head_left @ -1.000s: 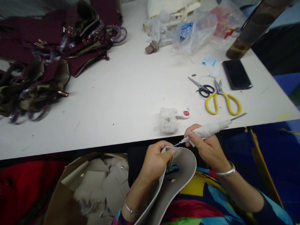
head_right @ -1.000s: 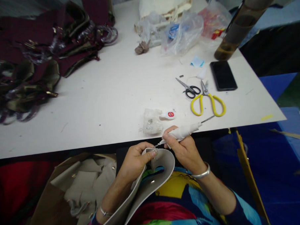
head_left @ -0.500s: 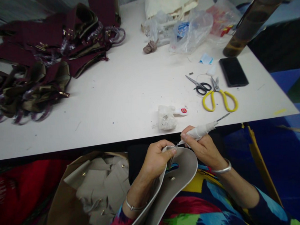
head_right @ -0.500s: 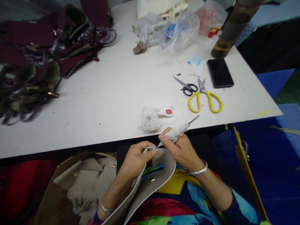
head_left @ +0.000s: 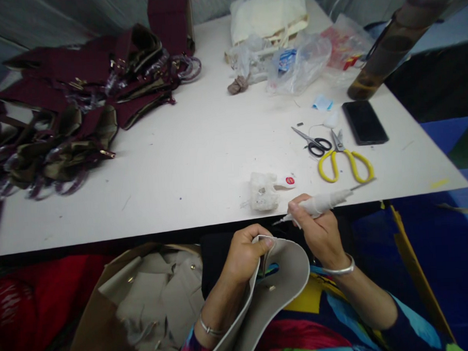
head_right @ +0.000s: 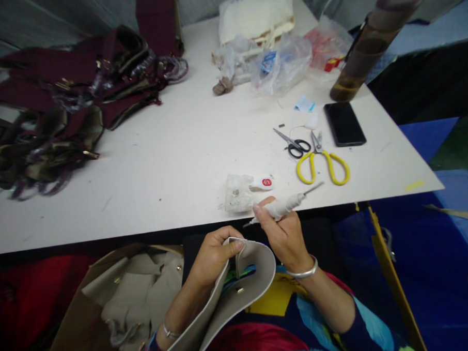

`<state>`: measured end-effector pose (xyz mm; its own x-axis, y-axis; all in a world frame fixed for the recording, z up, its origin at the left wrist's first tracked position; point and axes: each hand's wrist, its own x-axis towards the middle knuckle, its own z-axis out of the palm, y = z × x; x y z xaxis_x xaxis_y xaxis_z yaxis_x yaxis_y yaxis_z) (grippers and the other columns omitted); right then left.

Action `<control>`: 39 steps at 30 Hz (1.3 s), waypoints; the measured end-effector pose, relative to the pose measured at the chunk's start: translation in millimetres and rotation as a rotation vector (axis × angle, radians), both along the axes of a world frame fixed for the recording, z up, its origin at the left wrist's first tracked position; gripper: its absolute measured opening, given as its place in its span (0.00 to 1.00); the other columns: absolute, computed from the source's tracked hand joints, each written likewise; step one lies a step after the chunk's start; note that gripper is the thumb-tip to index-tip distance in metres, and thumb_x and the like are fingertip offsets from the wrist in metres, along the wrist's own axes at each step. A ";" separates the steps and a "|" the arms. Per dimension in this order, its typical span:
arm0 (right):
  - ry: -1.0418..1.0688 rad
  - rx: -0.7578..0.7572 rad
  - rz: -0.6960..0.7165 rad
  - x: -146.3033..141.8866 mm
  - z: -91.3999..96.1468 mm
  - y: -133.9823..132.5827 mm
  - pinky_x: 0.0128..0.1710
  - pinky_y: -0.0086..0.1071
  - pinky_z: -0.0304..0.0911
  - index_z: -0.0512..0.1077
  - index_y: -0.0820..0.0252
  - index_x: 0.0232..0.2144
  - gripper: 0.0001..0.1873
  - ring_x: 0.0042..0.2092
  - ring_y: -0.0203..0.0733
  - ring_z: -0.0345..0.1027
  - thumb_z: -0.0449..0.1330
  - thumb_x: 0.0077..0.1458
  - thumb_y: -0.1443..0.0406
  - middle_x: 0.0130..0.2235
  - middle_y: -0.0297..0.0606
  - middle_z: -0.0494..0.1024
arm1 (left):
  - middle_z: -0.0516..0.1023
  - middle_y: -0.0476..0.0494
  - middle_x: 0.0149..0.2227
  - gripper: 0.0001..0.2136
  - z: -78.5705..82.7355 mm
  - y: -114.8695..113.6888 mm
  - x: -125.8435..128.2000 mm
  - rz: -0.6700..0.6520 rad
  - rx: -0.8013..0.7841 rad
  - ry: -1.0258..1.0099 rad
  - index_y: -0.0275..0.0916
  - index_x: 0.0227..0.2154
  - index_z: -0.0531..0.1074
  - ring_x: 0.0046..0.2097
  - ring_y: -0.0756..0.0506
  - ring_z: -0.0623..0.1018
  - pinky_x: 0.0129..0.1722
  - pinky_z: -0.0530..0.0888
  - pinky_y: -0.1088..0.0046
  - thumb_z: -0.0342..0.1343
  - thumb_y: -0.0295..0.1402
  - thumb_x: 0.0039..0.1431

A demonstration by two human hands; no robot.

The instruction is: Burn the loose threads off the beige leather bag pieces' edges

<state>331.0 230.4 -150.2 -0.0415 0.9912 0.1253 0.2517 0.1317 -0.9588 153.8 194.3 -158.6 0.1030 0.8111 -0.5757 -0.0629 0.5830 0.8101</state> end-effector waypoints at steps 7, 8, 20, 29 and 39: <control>-0.159 0.262 -0.001 -4.9 0.2 0.6 0.42 0.38 0.66 0.73 0.55 0.42 0.03 0.40 0.43 0.72 0.61 0.69 0.64 0.38 0.38 0.78 | 0.73 0.52 0.24 0.15 -5.8 1.1 -18.0 0.210 -0.056 -0.122 0.37 0.29 0.74 0.26 0.51 0.68 0.30 0.64 0.75 0.71 0.39 0.44; -0.194 0.285 0.017 -5.3 -0.7 0.7 0.43 0.39 0.66 0.73 0.55 0.42 0.02 0.41 0.44 0.72 0.61 0.69 0.64 0.38 0.39 0.78 | 0.73 0.52 0.24 0.16 -5.7 1.3 -19.9 0.227 -0.065 -0.134 0.37 0.29 0.74 0.26 0.51 0.68 0.30 0.65 0.75 0.72 0.40 0.44; -0.581 0.420 0.136 -14.6 5.6 16.7 0.44 0.40 0.64 0.73 0.58 0.44 0.07 0.42 0.49 0.73 0.60 0.69 0.60 0.41 0.45 0.82 | 0.75 0.51 0.25 0.20 -5.2 0.2 -23.9 0.237 -0.105 -0.147 0.36 0.30 0.76 0.26 0.51 0.70 0.29 0.66 0.75 0.76 0.42 0.39; -0.524 0.392 0.144 -13.0 9.5 16.6 0.46 0.41 0.65 0.74 0.57 0.42 0.08 0.43 0.49 0.74 0.60 0.70 0.59 0.41 0.44 0.81 | 0.76 0.49 0.26 0.23 -8.2 -1.2 -22.9 0.183 -0.134 -0.208 0.34 0.30 0.77 0.27 0.50 0.71 0.31 0.67 0.74 0.77 0.44 0.37; 0.087 -0.185 0.218 1.8 11.8 1.4 0.30 0.32 0.62 0.72 0.58 0.32 0.18 0.28 0.38 0.66 0.58 0.69 0.52 0.26 0.32 0.71 | 0.77 0.48 0.28 0.21 -0.2 1.0 -20.6 0.098 -0.149 -0.221 0.35 0.30 0.77 0.29 0.50 0.71 0.33 0.66 0.73 0.77 0.43 0.39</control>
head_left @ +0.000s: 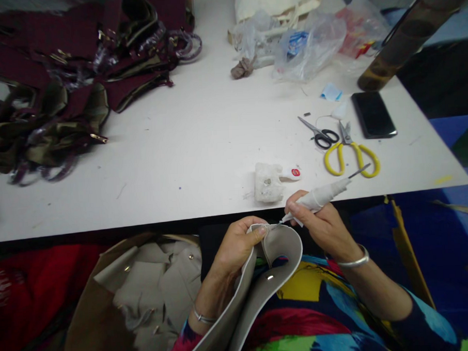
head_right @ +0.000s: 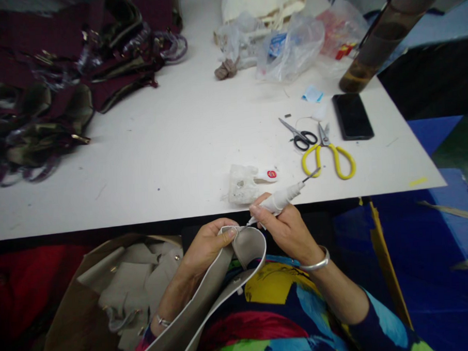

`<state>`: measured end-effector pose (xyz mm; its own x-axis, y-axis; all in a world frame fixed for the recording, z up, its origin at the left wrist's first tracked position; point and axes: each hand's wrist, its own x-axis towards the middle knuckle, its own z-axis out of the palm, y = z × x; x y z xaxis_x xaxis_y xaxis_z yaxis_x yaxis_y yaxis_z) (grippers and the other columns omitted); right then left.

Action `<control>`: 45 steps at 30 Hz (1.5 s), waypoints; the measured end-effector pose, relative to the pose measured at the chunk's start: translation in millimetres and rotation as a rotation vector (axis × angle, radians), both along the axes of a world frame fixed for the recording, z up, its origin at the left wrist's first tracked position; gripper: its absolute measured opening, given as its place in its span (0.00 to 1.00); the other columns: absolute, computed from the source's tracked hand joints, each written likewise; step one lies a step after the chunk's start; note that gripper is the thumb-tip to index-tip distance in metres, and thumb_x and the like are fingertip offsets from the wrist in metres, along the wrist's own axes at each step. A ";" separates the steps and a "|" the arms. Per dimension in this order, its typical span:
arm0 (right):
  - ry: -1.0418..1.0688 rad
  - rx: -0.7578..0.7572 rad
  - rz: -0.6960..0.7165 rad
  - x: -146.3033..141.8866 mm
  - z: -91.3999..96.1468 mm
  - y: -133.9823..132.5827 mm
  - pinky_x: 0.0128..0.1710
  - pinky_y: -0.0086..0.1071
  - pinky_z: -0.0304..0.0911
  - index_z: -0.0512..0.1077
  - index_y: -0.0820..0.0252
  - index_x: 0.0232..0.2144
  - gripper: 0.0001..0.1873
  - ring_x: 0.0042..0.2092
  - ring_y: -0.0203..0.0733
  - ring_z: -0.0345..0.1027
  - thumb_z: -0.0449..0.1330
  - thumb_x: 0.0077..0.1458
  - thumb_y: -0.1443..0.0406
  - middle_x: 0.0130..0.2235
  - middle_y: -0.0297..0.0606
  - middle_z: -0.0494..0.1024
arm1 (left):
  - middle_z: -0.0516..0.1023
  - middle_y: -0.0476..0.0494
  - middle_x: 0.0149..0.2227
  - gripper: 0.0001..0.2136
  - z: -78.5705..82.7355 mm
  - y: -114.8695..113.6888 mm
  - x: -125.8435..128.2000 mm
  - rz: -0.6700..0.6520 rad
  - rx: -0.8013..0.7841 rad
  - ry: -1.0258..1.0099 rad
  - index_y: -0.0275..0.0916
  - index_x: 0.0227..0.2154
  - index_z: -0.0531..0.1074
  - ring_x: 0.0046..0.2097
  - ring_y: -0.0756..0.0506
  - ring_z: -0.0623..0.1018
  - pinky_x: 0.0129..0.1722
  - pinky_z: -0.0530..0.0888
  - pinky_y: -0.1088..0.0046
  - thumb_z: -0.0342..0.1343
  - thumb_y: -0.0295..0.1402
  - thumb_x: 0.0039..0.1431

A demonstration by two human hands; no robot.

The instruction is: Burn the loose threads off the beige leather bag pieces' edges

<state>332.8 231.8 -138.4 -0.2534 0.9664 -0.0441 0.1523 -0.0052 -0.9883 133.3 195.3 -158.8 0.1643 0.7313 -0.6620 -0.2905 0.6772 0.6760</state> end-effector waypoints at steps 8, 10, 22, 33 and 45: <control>-0.008 0.026 0.069 -2.5 0.1 2.0 0.31 0.31 0.60 0.72 0.58 0.33 0.16 0.29 0.36 0.64 0.58 0.70 0.55 0.27 0.31 0.70 | 0.77 0.49 0.26 0.24 3.4 -1.0 0.5 -0.013 -0.039 -0.054 0.34 0.30 0.77 0.28 0.51 0.71 0.32 0.66 0.74 0.78 0.45 0.36; -0.016 0.035 0.073 -3.3 0.2 2.2 0.32 0.31 0.61 0.72 0.58 0.33 0.15 0.29 0.37 0.64 0.58 0.70 0.55 0.27 0.31 0.71 | 0.77 0.49 0.26 0.24 3.7 -1.4 1.0 -0.009 -0.040 -0.059 0.34 0.30 0.77 0.28 0.50 0.71 0.32 0.66 0.74 0.78 0.45 0.36; -0.098 0.146 0.154 -2.9 -3.7 -1.4 0.37 0.35 0.66 0.74 0.57 0.35 0.12 0.35 0.40 0.70 0.60 0.69 0.57 0.32 0.35 0.76 | 0.74 0.50 0.25 0.19 -8.2 -7.1 7.9 0.067 0.023 -0.029 0.36 0.30 0.76 0.28 0.49 0.70 0.32 0.65 0.73 0.75 0.43 0.42; -0.093 0.375 0.251 26.1 12.9 -15.0 0.41 0.36 0.69 0.78 0.54 0.40 0.05 0.38 0.42 0.74 0.63 0.67 0.61 0.37 0.37 0.80 | 0.72 0.50 0.24 0.15 1.7 -11.5 13.8 0.082 0.082 0.001 0.37 0.29 0.73 0.27 0.50 0.68 0.31 0.63 0.73 0.71 0.40 0.45; 0.115 -0.022 -0.044 9.1 -7.7 -47.3 0.37 0.27 0.75 0.75 0.50 0.51 0.12 0.36 0.37 0.81 0.60 0.69 0.56 0.37 0.33 0.86 | 0.74 0.49 0.28 0.10 11.3 -20.1 15.0 -0.091 0.283 0.238 0.35 0.30 0.78 0.31 0.49 0.69 0.35 0.66 0.73 0.67 0.37 0.50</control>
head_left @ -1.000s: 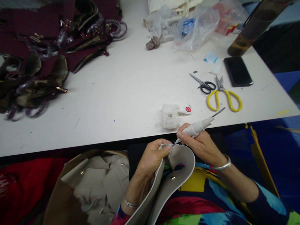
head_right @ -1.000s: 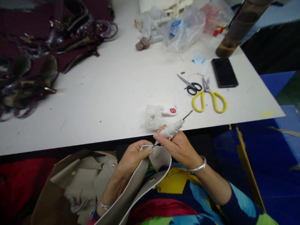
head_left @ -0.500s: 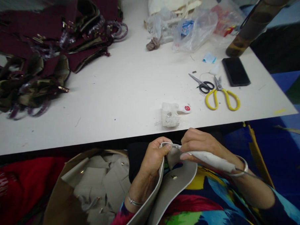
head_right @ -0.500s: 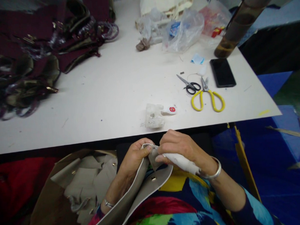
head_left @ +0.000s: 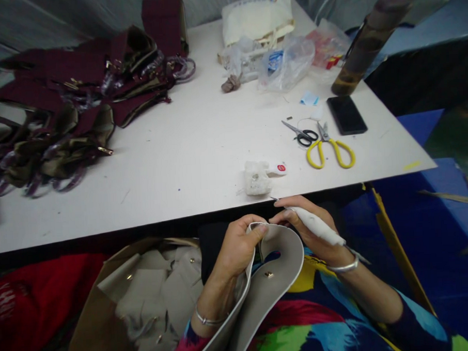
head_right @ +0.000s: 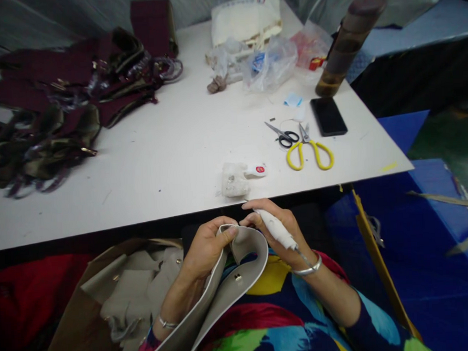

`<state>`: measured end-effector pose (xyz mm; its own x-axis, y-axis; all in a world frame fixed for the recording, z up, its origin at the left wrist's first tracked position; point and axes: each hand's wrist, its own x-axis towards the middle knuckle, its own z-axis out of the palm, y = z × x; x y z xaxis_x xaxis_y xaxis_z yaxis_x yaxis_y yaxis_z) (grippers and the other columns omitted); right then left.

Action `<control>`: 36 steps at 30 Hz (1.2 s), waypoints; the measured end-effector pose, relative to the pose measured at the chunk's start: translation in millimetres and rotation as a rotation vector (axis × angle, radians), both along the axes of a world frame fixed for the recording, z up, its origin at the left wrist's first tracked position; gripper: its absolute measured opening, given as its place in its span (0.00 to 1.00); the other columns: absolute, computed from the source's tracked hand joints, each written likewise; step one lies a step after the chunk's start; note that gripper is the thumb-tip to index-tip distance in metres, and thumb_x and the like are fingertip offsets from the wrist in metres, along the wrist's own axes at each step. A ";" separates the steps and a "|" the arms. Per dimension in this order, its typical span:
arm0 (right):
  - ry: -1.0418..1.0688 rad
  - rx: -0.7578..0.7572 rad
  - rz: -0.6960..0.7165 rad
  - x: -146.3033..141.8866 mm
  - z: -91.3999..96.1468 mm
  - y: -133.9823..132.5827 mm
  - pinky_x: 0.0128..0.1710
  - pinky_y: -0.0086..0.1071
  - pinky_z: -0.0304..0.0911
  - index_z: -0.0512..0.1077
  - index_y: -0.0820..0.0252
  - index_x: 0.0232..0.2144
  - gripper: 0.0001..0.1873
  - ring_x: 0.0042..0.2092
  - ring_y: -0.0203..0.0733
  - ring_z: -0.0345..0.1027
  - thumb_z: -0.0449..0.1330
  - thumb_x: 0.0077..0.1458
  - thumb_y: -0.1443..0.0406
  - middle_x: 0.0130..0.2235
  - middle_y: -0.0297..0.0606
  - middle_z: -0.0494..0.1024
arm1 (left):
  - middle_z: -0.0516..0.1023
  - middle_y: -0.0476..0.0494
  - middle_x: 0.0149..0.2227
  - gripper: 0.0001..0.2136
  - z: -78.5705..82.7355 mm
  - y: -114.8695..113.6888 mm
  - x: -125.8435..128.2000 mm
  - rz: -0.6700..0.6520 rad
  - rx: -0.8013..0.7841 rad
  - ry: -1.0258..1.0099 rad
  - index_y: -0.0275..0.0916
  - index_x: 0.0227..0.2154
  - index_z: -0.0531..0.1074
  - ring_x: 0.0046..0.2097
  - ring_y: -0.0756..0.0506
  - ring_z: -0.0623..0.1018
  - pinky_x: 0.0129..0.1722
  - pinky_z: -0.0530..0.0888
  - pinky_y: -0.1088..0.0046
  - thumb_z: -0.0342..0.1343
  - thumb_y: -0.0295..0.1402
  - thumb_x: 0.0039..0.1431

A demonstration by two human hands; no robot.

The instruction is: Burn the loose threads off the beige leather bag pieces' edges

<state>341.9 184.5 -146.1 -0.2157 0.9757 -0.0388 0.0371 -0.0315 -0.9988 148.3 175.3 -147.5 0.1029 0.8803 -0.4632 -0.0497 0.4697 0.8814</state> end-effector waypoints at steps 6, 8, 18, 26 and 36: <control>-0.045 0.012 -0.074 0.2 8.1 -5.2 0.35 0.27 0.74 0.76 0.53 0.45 0.10 0.34 0.38 0.81 0.62 0.68 0.56 0.35 0.34 0.86 | 0.75 0.49 0.29 0.10 8.8 -3.1 5.0 -0.051 -0.006 0.044 0.35 0.32 0.79 0.32 0.49 0.70 0.36 0.66 0.73 0.67 0.35 0.48; -0.065 0.004 -0.108 -0.1 12.9 -6.2 0.35 0.27 0.74 0.76 0.54 0.44 0.10 0.34 0.38 0.81 0.62 0.67 0.56 0.35 0.34 0.86 | 0.76 0.49 0.29 0.10 10.8 -4.3 6.2 -0.068 0.000 0.041 0.35 0.32 0.79 0.32 0.49 0.70 0.35 0.66 0.73 0.67 0.34 0.47; -0.223 0.105 0.058 9.2 18.0 -12.0 0.42 0.28 0.71 0.69 0.51 0.50 0.16 0.43 0.39 0.79 0.66 0.62 0.62 0.43 0.34 0.83 | 0.74 0.52 0.30 0.13 20.7 -7.2 10.1 -0.086 0.062 -0.032 0.37 0.36 0.72 0.31 0.51 0.70 0.31 0.64 0.76 0.66 0.29 0.47; -0.283 0.100 0.161 -1.3 28.1 -15.5 0.34 0.27 0.63 0.69 0.53 0.46 0.13 0.34 0.35 0.70 0.63 0.60 0.68 0.37 0.29 0.77 | 0.78 0.50 0.34 0.16 17.3 -9.0 16.0 -0.110 0.053 -0.119 0.37 0.40 0.71 0.33 0.50 0.74 0.34 0.67 0.76 0.64 0.24 0.46; -0.259 0.170 0.086 -7.7 21.5 -20.7 0.33 0.27 0.60 0.69 0.54 0.46 0.11 0.31 0.33 0.64 0.59 0.62 0.70 0.35 0.29 0.73 | 0.82 0.42 0.49 0.11 42.4 -3.9 -44.5 -0.063 0.263 0.099 0.39 0.45 0.79 0.51 0.43 0.79 0.53 0.74 0.67 0.64 0.33 0.58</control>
